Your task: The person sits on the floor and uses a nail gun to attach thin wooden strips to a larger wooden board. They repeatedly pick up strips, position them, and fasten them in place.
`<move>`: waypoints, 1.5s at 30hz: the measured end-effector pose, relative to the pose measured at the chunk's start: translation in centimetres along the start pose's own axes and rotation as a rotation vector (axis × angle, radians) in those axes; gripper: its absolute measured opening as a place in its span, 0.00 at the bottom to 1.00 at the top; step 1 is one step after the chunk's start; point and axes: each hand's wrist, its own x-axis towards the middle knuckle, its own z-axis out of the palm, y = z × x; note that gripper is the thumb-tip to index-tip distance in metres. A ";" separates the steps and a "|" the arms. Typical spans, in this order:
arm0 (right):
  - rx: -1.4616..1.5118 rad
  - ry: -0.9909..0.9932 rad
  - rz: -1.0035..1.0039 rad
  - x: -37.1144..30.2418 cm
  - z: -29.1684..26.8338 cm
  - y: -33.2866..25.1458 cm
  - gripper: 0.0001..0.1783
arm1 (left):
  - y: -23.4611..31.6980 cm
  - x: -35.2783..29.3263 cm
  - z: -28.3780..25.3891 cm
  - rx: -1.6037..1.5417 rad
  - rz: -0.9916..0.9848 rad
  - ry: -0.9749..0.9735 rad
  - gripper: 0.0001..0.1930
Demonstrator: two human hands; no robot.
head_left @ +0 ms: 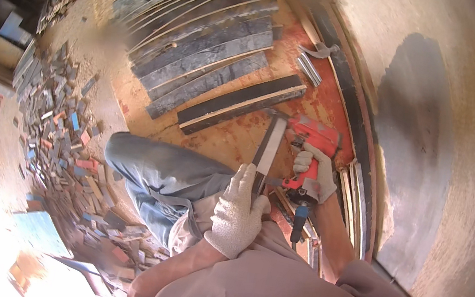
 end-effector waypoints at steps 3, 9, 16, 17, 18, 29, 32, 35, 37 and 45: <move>-0.102 0.039 -0.159 -2.3 1.5 -0.3 0.13 | -0.4 -0.2 -0.2 -0.067 0.120 -0.031 0.32; -0.331 -0.060 -0.402 -5.3 6.4 -2.3 0.18 | -0.3 1.1 0.4 -0.161 0.283 -0.008 0.33; -0.691 0.159 -0.673 -5.9 13.5 0.0 0.05 | 0.0 5.3 1.1 0.002 0.096 0.019 0.36; -0.737 0.147 -0.688 -5.8 14.2 0.4 0.06 | 0.6 5.7 1.0 0.042 0.070 0.049 0.37; -0.781 0.128 -0.705 -5.7 14.9 1.0 0.07 | 1.1 6.2 0.9 0.087 0.047 0.081 0.39; -0.899 0.051 -0.593 -6.4 19.9 0.9 0.23 | -4.2 10.2 0.9 0.235 0.196 0.358 0.38; -1.183 0.169 -0.571 -6.6 19.8 -0.1 0.22 | -10.1 13.1 -4.0 0.512 -0.154 0.691 0.40; -1.296 0.258 -0.511 -7.0 16.8 -0.4 0.11 | -14.4 14.6 -8.0 0.463 -0.508 0.485 0.39; -1.355 0.281 -0.499 -6.8 15.7 0.0 0.07 | -15.5 15.8 -8.5 0.489 -0.542 0.437 0.38; -1.399 0.409 -0.417 -6.9 11.0 -0.5 0.06 | -14.3 14.5 -4.2 -0.985 -0.528 0.557 0.25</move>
